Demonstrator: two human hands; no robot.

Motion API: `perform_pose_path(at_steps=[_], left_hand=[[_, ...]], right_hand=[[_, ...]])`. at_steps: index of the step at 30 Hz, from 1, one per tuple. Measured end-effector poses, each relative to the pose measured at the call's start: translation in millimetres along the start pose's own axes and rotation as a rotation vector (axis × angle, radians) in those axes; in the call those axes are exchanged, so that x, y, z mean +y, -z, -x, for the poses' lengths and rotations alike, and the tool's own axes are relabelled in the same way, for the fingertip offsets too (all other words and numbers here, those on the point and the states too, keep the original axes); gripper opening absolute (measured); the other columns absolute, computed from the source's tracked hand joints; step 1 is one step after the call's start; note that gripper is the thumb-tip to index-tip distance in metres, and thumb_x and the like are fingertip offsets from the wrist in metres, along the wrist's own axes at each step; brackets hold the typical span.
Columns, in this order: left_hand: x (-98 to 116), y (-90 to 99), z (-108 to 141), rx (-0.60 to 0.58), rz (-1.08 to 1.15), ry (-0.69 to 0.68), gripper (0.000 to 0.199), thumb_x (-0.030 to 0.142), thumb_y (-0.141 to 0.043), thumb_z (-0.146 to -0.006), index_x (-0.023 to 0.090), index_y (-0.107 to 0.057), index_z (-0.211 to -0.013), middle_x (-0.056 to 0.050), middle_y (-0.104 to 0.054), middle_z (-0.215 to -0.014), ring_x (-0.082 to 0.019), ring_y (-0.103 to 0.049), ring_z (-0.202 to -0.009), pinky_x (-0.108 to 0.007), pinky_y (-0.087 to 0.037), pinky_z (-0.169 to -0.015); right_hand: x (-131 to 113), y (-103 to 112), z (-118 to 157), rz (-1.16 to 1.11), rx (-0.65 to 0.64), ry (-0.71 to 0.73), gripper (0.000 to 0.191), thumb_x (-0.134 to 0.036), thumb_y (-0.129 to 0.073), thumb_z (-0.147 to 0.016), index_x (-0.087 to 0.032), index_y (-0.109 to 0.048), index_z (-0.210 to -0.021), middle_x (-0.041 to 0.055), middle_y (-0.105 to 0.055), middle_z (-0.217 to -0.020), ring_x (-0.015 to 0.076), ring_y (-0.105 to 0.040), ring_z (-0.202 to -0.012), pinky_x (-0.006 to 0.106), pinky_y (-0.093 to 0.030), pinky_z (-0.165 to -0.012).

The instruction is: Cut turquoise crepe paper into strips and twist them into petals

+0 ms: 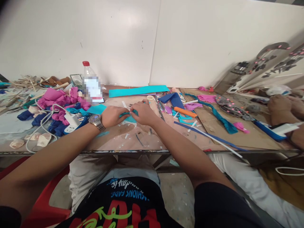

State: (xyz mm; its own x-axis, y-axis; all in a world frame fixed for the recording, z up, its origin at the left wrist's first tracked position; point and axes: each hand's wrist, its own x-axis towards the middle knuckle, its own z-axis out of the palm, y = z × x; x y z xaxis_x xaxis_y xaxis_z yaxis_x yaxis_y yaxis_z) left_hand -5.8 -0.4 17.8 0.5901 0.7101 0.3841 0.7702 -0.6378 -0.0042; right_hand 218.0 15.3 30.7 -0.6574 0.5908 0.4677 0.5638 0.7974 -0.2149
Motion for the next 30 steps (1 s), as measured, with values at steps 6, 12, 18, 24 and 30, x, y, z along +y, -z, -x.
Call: perform_pose_path(at_steps=[6,12,18,24,30], left_hand=[[0.2,-0.3,0.1,0.007,0.021,0.02,0.031,0.043,-0.05,-0.102,0.023,-0.072,-0.111,-0.007,-0.078,-0.094,-0.025,-0.072,-0.082,-0.032,-0.039,-0.063],[2.5,1.1,-0.5,0.003,0.014,0.021,0.029,0.041,-0.052,-0.101,0.023,-0.072,-0.11,-0.007,-0.078,-0.094,-0.024,-0.071,-0.08,-0.032,-0.036,-0.061],[2.2,-0.4,-0.7,0.015,-0.008,0.017,0.031,0.043,-0.051,-0.101,0.022,-0.073,-0.11,-0.008,-0.078,-0.092,-0.025,-0.071,-0.079,-0.032,-0.034,-0.06],[4.8,1.2,-0.5,0.012,0.037,0.057,0.036,0.046,-0.048,-0.102,0.023,-0.075,-0.111,-0.008,-0.077,-0.086,-0.025,-0.071,-0.078,-0.032,-0.037,-0.062],[2.3,0.7,-0.6,-0.004,0.055,0.054,0.036,0.042,-0.046,-0.103,0.024,-0.076,-0.11,-0.008,-0.079,-0.088,-0.026,-0.071,-0.079,-0.032,-0.038,-0.064]], right_hand=[[0.5,-2.0,-0.3,-0.033,-0.011,0.011,0.012,-0.028,-0.055,-0.093,-0.021,-0.065,-0.091,0.0064,-0.076,-0.095,0.0266,-0.065,-0.096,0.046,-0.027,-0.099],[-1.1,-2.4,-0.4,-0.035,0.012,0.007,0.011,-0.027,-0.055,-0.091,-0.022,-0.064,-0.088,0.0061,-0.075,-0.092,0.0254,-0.064,-0.093,0.045,-0.029,-0.097],[-1.2,-3.1,-0.1,-0.027,0.02,0.005,0.011,-0.027,-0.055,-0.091,-0.021,-0.064,-0.089,0.0065,-0.075,-0.092,0.0255,-0.066,-0.094,0.045,-0.029,-0.098],[2.3,-0.7,-0.1,-0.004,0.006,-0.006,0.011,-0.026,-0.053,-0.092,-0.021,-0.062,-0.089,0.0069,-0.075,-0.094,0.0258,-0.065,-0.096,0.045,-0.028,-0.098],[2.8,0.1,-0.7,-0.056,-0.018,0.012,0.011,-0.028,-0.056,-0.09,-0.021,-0.065,-0.092,0.0073,-0.076,-0.097,0.0265,-0.066,-0.097,0.044,-0.03,-0.096]])
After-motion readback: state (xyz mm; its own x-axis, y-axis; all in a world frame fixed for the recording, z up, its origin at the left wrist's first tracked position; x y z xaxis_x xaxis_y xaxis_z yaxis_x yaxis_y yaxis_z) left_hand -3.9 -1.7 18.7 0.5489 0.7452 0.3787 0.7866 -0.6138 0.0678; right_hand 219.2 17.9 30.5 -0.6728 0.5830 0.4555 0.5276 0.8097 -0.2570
